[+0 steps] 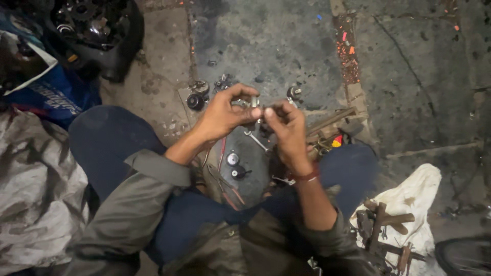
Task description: The person disassembles a small mechanical part, removes internal components, and reassembles it using pliers and other tools. The person handles various small parts and tools while sitting on the floor.
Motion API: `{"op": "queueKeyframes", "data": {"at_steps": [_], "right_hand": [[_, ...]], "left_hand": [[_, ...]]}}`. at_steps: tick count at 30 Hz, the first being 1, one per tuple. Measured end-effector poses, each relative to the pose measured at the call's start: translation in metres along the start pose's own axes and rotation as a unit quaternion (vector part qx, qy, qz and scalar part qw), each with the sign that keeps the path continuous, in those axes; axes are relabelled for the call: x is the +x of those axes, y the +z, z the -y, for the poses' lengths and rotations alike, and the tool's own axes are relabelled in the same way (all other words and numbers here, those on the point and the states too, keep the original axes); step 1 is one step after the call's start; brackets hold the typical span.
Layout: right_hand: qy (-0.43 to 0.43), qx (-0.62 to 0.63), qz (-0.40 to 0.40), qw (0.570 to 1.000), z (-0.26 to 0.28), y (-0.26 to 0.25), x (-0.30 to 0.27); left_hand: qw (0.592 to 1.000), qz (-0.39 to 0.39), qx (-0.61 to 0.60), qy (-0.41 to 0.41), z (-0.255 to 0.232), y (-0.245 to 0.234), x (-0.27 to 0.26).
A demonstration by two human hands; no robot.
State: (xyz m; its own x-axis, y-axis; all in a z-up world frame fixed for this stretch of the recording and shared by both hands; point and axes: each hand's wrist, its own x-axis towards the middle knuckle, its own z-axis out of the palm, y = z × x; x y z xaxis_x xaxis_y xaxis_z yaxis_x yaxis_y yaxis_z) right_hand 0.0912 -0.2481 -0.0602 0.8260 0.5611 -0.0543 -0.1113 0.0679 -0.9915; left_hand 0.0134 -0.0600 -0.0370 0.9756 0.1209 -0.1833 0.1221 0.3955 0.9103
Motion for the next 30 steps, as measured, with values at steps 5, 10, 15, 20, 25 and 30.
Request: {"op": "queueKeyframes", "data": {"at_steps": [5, 10, 15, 20, 25, 30], "right_hand": [[-0.012, -0.158, -0.004, 0.987, 0.002, 0.002, 0.001], [0.014, -0.014, -0.002, 1.000, 0.017, 0.008, -0.001], [-0.017, -0.216, -0.016, 0.976, 0.011, 0.000, -0.001], [-0.012, -0.186, -0.012, 0.982, 0.009, 0.005, -0.001], [-0.032, -0.032, 0.012, 0.999, 0.025, 0.011, -0.002], [-0.008, -0.138, -0.021, 0.990, 0.023, 0.003, -0.003]], "left_hand": [[1.000, 0.011, 0.019, -0.012, 0.001, 0.003, 0.002], [1.000, 0.008, -0.026, -0.006, 0.002, 0.002, 0.003], [1.000, 0.005, 0.007, -0.009, 0.002, 0.001, 0.003], [1.000, 0.010, -0.013, -0.017, 0.005, 0.004, 0.004], [0.999, -0.002, -0.021, -0.026, 0.005, 0.003, 0.004], [0.999, -0.007, -0.023, -0.035, 0.003, 0.002, 0.003]]}}
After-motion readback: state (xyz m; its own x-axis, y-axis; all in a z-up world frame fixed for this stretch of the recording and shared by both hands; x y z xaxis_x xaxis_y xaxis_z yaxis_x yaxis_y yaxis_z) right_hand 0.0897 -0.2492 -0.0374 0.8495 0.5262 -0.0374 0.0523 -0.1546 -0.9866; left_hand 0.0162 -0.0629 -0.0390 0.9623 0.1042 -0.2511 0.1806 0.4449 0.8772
